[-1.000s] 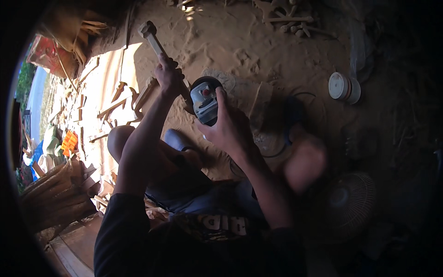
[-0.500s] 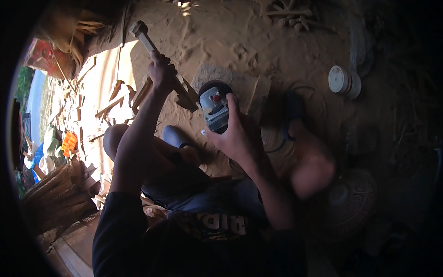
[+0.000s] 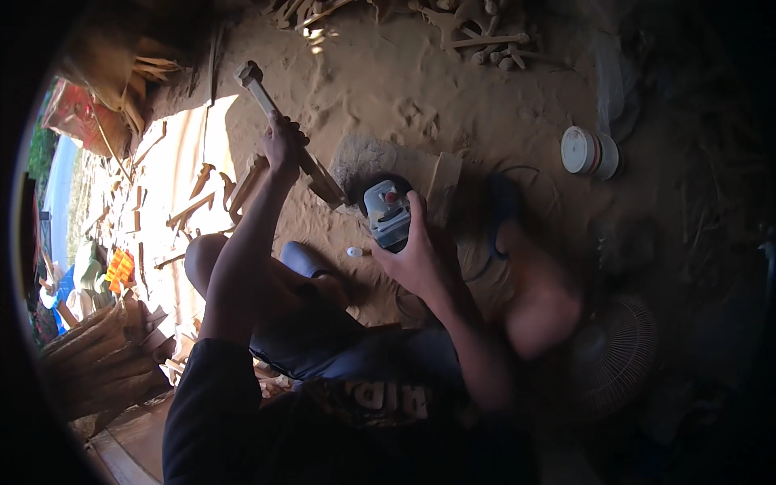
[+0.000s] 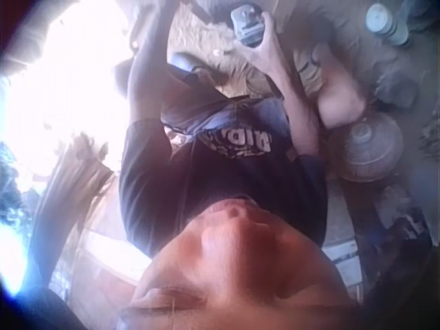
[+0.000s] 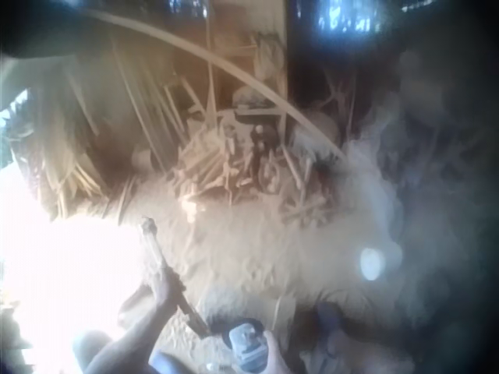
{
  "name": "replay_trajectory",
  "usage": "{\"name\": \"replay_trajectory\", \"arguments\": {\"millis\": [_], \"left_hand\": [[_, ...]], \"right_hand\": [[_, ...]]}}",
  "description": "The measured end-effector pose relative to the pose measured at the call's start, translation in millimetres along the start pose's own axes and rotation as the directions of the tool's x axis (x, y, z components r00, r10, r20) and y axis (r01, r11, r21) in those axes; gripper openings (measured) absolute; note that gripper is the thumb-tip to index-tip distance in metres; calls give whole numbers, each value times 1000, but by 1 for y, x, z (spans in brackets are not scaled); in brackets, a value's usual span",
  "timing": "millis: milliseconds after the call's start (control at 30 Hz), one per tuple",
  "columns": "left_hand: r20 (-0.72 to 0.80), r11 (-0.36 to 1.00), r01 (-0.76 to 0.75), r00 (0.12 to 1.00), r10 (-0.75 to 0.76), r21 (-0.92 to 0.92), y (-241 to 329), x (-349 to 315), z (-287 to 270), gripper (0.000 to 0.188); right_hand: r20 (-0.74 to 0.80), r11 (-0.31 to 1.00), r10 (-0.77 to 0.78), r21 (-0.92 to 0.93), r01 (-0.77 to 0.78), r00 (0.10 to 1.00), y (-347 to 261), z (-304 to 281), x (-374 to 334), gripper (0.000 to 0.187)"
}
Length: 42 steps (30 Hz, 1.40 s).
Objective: The person uses an angle grinder to sand and smooth the edges of a wooden axe head, turning the object over to reach different parts of the surface.
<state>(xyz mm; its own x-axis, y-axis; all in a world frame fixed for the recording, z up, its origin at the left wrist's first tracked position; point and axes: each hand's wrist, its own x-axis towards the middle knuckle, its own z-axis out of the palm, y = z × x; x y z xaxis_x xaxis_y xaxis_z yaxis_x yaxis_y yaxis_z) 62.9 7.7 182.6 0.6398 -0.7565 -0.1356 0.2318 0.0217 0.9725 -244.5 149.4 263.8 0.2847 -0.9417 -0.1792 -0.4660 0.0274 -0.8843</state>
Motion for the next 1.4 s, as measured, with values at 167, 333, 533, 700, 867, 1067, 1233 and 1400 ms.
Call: {"name": "replay_trajectory", "arguments": {"millis": [167, 333, 533, 700, 867, 1067, 1233, 1400], "left_hand": [[478, 938, 275, 808, -345, 211, -35, -36, 15, 62], [534, 934, 203, 776, -337, 295, -31, -26, -8, 52], [802, 772, -477, 593, -69, 419, 79, -62, 34, 26], [804, 287, -872, 481, 349, 397, 122, -73, 37, 21], [844, 236, -889, 449, 294, 392, 146, -74, 35, 17], [843, 388, -833, 496, 208, 394, 127, -76, 27, 15], [840, 359, -831, 510, 186, 425, 120, -77, 28, 16], [853, 296, -851, 493, 171, 433, 123, -77, 28, 16]], "right_hand": [[-269, 999, -27, -25, 21, 963, 1, -35, 4, 98], [-415, 989, -67, 93, 115, 907, -30, -58, 15, 86], [-571, 844, 18, 449, 294, 821, -22, -84, 24, 68], [-432, 811, 74, 551, 198, 899, -1, -84, 28, 41], [-344, 768, 58, 615, 178, 937, -19, -55, 24, 27], [-189, 702, -28, 696, 154, 982, -21, -29, 34, 23], [-146, 710, -34, 692, 127, 989, -17, -29, 36, 31], [-108, 774, -45, 625, 103, 993, -25, -38, 34, 31]]}}
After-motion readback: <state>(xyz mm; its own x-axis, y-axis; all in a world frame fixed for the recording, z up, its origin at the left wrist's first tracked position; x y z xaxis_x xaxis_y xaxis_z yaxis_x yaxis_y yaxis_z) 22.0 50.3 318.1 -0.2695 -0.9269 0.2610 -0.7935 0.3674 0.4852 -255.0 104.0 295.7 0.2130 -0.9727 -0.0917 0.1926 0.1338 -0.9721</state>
